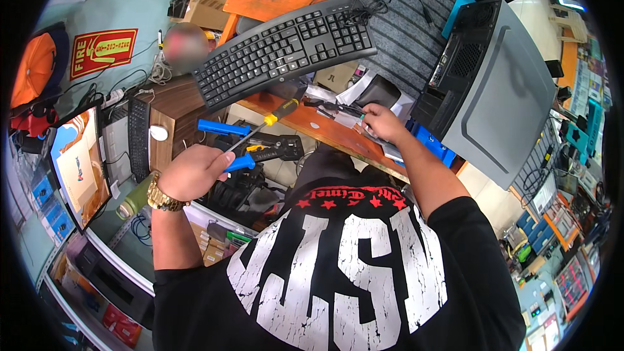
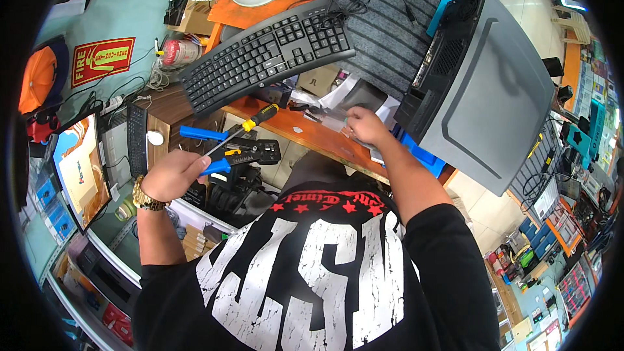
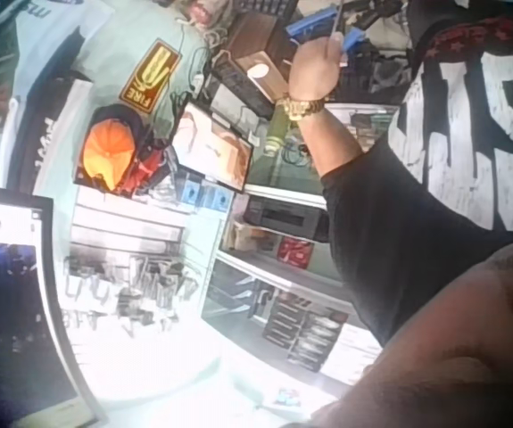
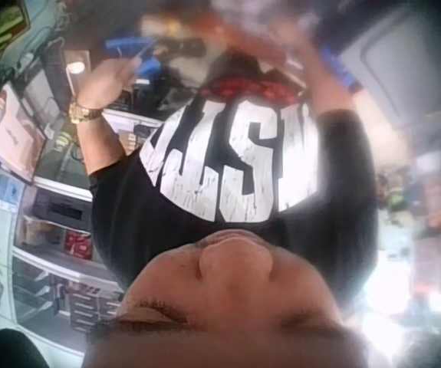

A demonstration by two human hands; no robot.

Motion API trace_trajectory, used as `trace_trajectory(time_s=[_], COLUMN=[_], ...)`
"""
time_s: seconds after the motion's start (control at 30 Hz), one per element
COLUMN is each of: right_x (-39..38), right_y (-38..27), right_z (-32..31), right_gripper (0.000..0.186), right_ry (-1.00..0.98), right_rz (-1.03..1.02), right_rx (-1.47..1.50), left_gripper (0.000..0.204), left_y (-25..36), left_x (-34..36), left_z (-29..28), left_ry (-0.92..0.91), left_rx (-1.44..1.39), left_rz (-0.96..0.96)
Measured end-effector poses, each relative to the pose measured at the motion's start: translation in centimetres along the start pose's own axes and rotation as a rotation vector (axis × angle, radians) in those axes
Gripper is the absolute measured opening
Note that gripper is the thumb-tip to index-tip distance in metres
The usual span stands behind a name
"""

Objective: The person removes screws from a computer case using a screwdriver, slides off the side panel, and handles a monitor panel. They retrieve a bag from a shelf and return to the workbench to connect various cables inside the open computer case.

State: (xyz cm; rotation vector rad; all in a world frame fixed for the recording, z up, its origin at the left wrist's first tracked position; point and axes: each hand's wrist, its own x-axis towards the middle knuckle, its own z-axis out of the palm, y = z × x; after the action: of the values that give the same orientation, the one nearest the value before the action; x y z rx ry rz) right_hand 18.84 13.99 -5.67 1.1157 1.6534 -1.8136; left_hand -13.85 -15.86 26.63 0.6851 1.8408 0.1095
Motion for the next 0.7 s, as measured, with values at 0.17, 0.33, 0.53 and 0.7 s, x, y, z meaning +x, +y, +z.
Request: trace_trajectory(time_s=[0.17,0.33,0.53,0.7], right_x=[-2.9,-2.1,4.2,7.2], right_y=[-2.2,-3.9,-2.9,-6.2], right_z=[2.6,6.6,10.0,11.2], right_gripper=[0.028,0.029,0.036,0.051], right_ry=[0.168,0.14,-0.089,-0.288], right_rz=[-0.094,-0.23,-0.457,-0.164], right_rx=[-0.784,-1.105,-0.643,-0.761], left_gripper=[0.052,0.053,0.055,0.053], left_y=[-0.8,-2.1,-2.6,-4.1], left_x=[-0.6,-1.1,-1.7,-2.3], left_z=[0.6,1.5,2.0,2.9], left_ry=[0.008,0.019,0.015,0.027], left_rx=[-0.042,-0.074,-0.086,-0.17], left_rz=[-0.004,-0.028,-0.052,-0.032])
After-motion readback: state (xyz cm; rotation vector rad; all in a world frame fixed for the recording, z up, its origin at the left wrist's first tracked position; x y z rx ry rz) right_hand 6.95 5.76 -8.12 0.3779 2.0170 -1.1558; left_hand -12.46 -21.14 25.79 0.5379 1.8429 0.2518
